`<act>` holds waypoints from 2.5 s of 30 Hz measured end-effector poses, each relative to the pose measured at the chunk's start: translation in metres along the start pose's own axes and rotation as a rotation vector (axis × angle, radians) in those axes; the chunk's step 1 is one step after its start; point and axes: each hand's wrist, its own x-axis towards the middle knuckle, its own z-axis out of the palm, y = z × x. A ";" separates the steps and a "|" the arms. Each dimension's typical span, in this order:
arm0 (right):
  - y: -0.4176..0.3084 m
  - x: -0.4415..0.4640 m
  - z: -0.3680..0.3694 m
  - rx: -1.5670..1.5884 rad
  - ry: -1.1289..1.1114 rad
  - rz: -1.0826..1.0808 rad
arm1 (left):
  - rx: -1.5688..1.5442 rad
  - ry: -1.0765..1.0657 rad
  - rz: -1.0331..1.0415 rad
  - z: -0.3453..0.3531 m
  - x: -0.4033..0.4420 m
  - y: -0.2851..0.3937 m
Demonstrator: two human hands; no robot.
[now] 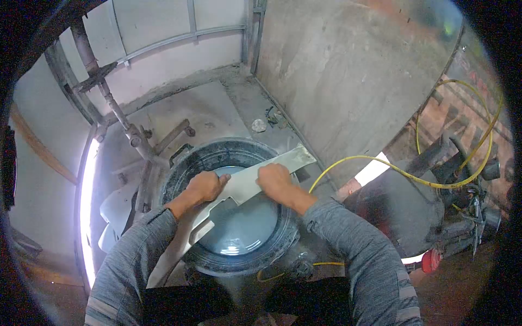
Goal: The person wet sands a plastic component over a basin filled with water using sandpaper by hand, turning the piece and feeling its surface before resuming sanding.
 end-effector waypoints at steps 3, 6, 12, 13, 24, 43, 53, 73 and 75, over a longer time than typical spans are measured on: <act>-0.006 -0.002 0.001 -0.042 -0.016 -0.014 | 0.008 -0.011 -0.016 0.002 0.002 -0.004; -0.008 -0.004 -0.008 0.000 -0.023 -0.001 | 0.016 -0.018 -0.028 0.001 0.004 -0.001; -0.011 -0.006 -0.010 0.030 -0.129 0.059 | 0.020 -0.033 -0.048 -0.001 0.006 -0.003; -0.004 -0.005 -0.011 0.041 -0.063 0.049 | 0.013 -0.019 -0.042 -0.002 0.004 -0.001; -0.011 -0.007 -0.009 0.039 -0.037 0.059 | 0.017 0.010 -0.035 -0.007 0.004 -0.002; -0.021 0.008 -0.010 0.028 -0.026 0.062 | 0.018 0.030 -0.048 -0.012 -0.001 -0.008; -0.015 0.018 0.001 0.035 0.032 -0.014 | 0.022 0.051 -0.047 -0.009 -0.003 -0.012; -0.010 -0.011 0.213 0.988 -0.275 0.956 | 0.138 0.087 -0.090 -0.014 -0.015 -0.060; -0.002 -0.022 0.242 1.067 -0.491 1.177 | 0.118 0.060 -0.089 -0.011 -0.014 -0.068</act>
